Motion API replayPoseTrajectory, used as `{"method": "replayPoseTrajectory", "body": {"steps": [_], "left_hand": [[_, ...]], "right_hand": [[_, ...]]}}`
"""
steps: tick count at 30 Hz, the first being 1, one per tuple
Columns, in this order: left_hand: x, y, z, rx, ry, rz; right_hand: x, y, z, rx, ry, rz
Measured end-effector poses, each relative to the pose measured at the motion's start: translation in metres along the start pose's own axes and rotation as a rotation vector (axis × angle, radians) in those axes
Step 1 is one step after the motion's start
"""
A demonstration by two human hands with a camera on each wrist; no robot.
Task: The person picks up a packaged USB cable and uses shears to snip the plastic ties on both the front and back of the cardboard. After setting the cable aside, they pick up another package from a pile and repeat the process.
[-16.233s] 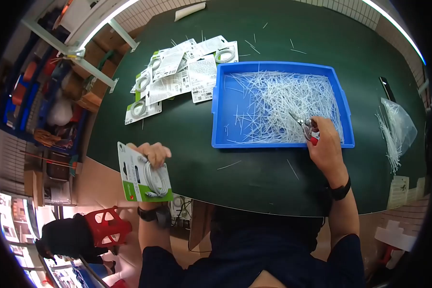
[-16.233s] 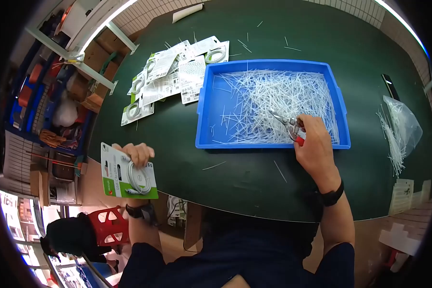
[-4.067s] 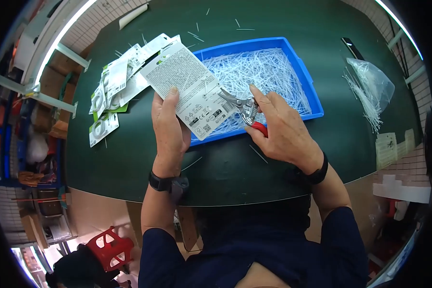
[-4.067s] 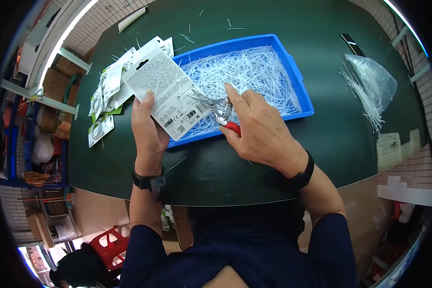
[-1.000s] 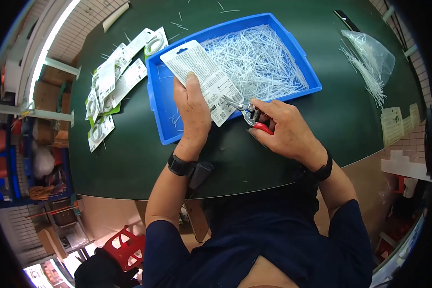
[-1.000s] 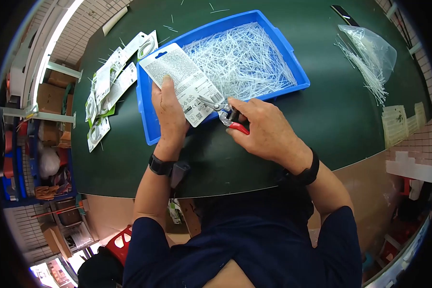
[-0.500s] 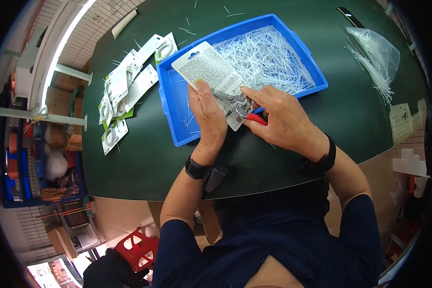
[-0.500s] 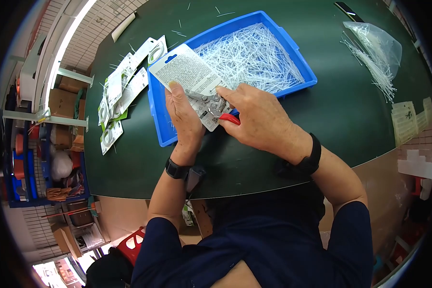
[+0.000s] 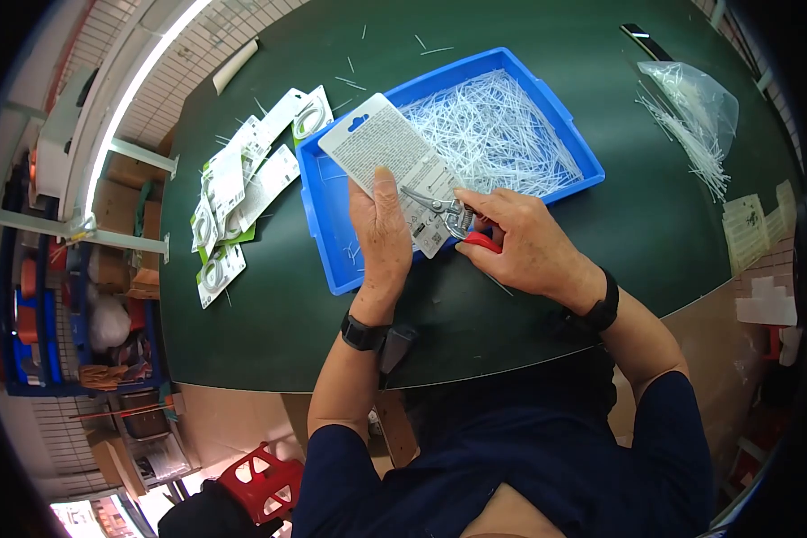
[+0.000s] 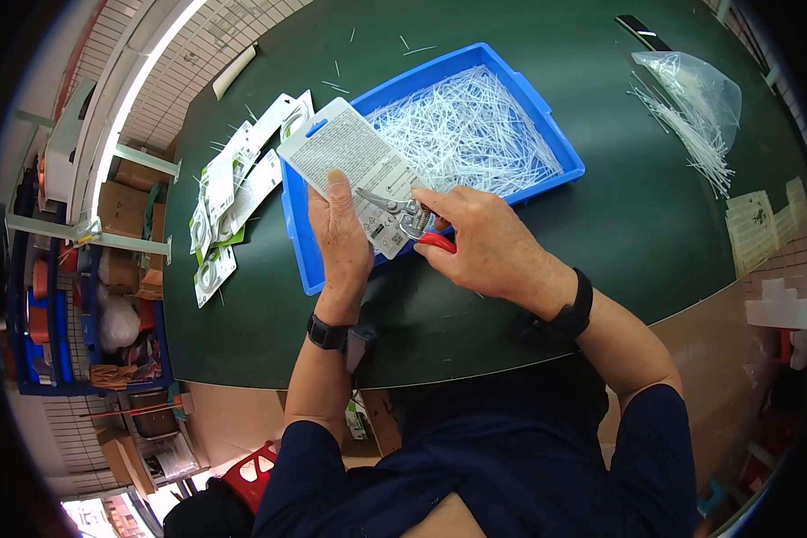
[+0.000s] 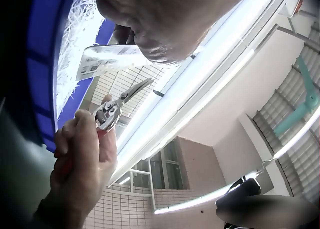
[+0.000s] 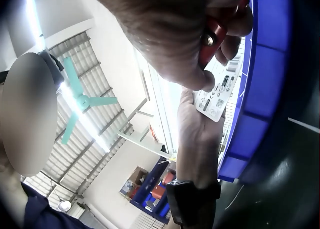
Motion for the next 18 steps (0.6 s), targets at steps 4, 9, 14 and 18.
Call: {"method": "replayPoseTrajectory", "body": {"steps": [4,9,14,18], "left_hand": [[0.012,-0.025,-0.002,-0.024,-0.073,-0.008],[0.025,-0.058,-0.008,-0.295,-0.244,-0.202],[0.033,-0.061,0.011,-0.896,-0.257,0.176],[0.015,-0.047,-0.008,-1.082,-0.271,0.364]], "right_hand": [[0.007,-0.02,-0.001,0.082,0.006,-0.056],[0.036,-0.03,0.006,0.16,-0.005,-0.072],[0.045,-0.018,0.042,0.046,-0.123,0.029],[0.025,0.013,0.049,0.092,-0.19,0.069]]}}
Point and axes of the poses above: each hand's wrist, its own x-axis towards the middle knuckle, its own y-axis out of the palm, z = x × y, the point moved 8 cm from there along x, towards the middle knuckle, and after that the axes turned 5 degrees about -x, right-handed, at the moved point
